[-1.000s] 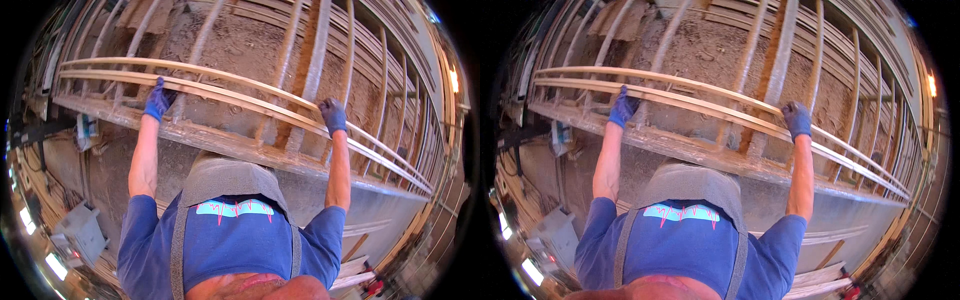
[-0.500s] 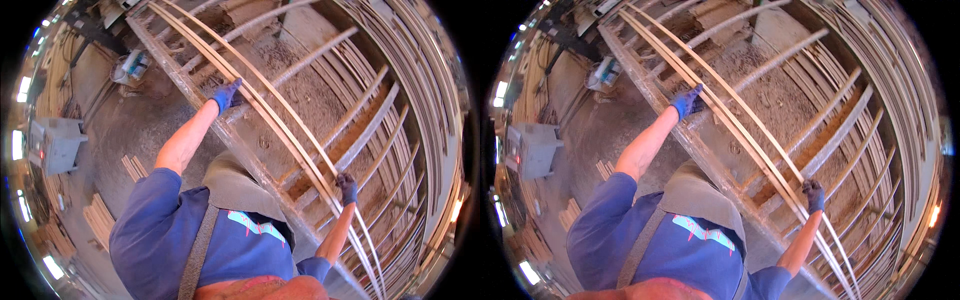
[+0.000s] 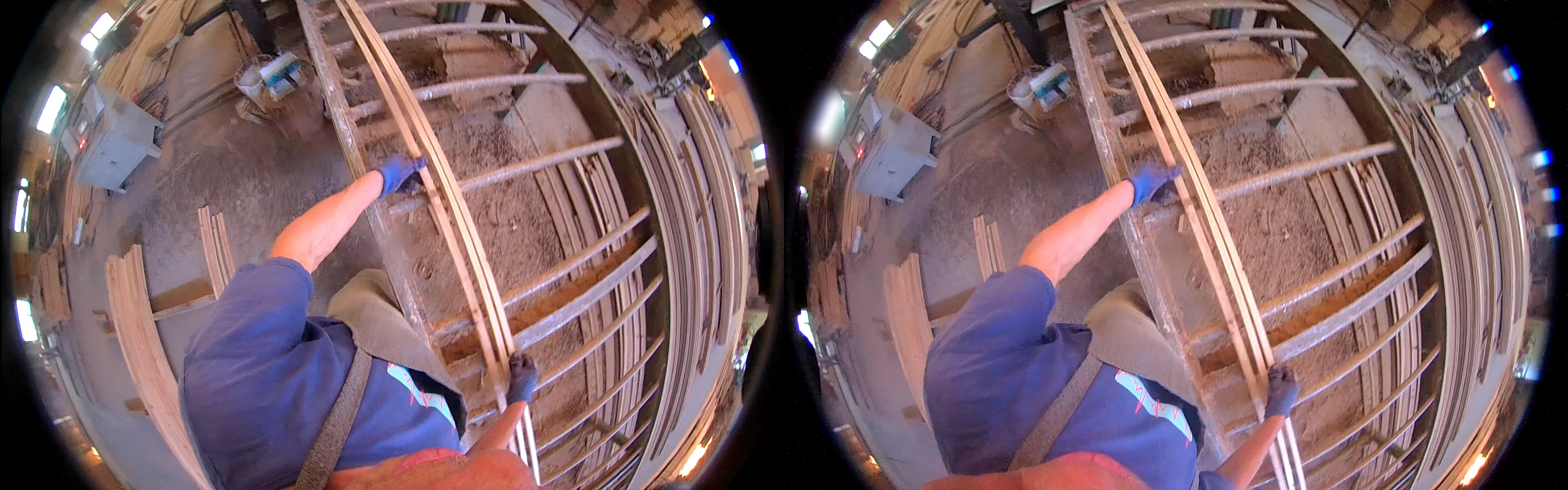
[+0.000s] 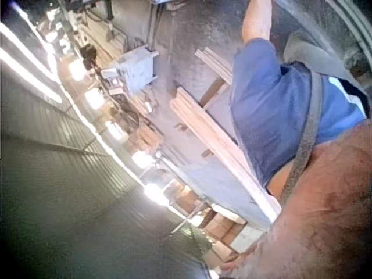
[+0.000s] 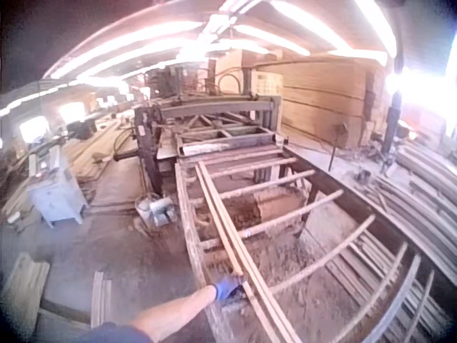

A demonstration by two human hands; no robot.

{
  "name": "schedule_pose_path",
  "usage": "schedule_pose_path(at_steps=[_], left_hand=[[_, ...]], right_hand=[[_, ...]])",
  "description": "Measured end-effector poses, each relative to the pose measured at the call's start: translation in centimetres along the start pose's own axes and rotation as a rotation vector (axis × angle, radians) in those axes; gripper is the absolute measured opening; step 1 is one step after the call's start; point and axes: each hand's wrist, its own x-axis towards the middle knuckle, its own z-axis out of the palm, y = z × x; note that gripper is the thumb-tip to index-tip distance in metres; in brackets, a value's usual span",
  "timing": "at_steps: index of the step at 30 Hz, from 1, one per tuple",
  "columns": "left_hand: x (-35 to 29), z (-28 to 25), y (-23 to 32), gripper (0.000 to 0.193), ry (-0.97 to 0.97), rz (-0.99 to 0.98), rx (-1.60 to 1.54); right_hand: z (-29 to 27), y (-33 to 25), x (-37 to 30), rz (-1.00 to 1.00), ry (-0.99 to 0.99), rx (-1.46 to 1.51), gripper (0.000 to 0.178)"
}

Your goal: The person picks up thin wooden planks from the floor and places them onto a curved wooden frame. They then use a brush to apply a white finish to the planks, repeating the process of picking up, placing, and brushing multiple planks throughout the clip.

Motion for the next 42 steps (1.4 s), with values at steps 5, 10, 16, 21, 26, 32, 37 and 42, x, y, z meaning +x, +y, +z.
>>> schedule_pose_path(at_steps=[5,10,16,21,26,32,37,42], left_hand=[[1.7,0.2,-1.2,0.035,0.061,0.013,-0.073],[1.9,0.1,-1.5,0.035,0.051,-0.024,-0.113],[1.4,-0.7,-2.5,0.026,-0.118,-0.048,-0.390],[-0.4,-0.6,-2.9,0.034,-0.239,0.026,-0.585],[0.5,-0.4,-3.1,0.052,-0.370,0.015,-0.668],[0.8,0.8,-2.2,0.045,-0.047,-0.062,-0.479],[4.4,-0.6,-4.2,0.027,-0.005,-0.031,-0.468],[6.1,0.1,-5.5,0.029,-0.255,0.027,-0.233]], right_hand=[[0.4,1.4,-0.5,-0.021,0.015,-0.002,0.023],[0.4,0.0,-0.7,0.060,0.023,0.113,0.018],[0.8,-0.5,-3.2,-0.172,0.399,0.124,0.016],[2.0,-3.6,-8.0,-0.164,0.328,-0.093,0.029],[3.2,-4.3,-10.2,-0.232,0.170,-0.735,0.038],[4.4,-4.0,-9.1,-0.236,0.244,-0.692,0.039],[4.4,-4.7,-9.4,-0.257,0.283,-0.705,0.035],[3.5,-5.0,-12.3,-0.145,0.461,-0.585,0.033]])
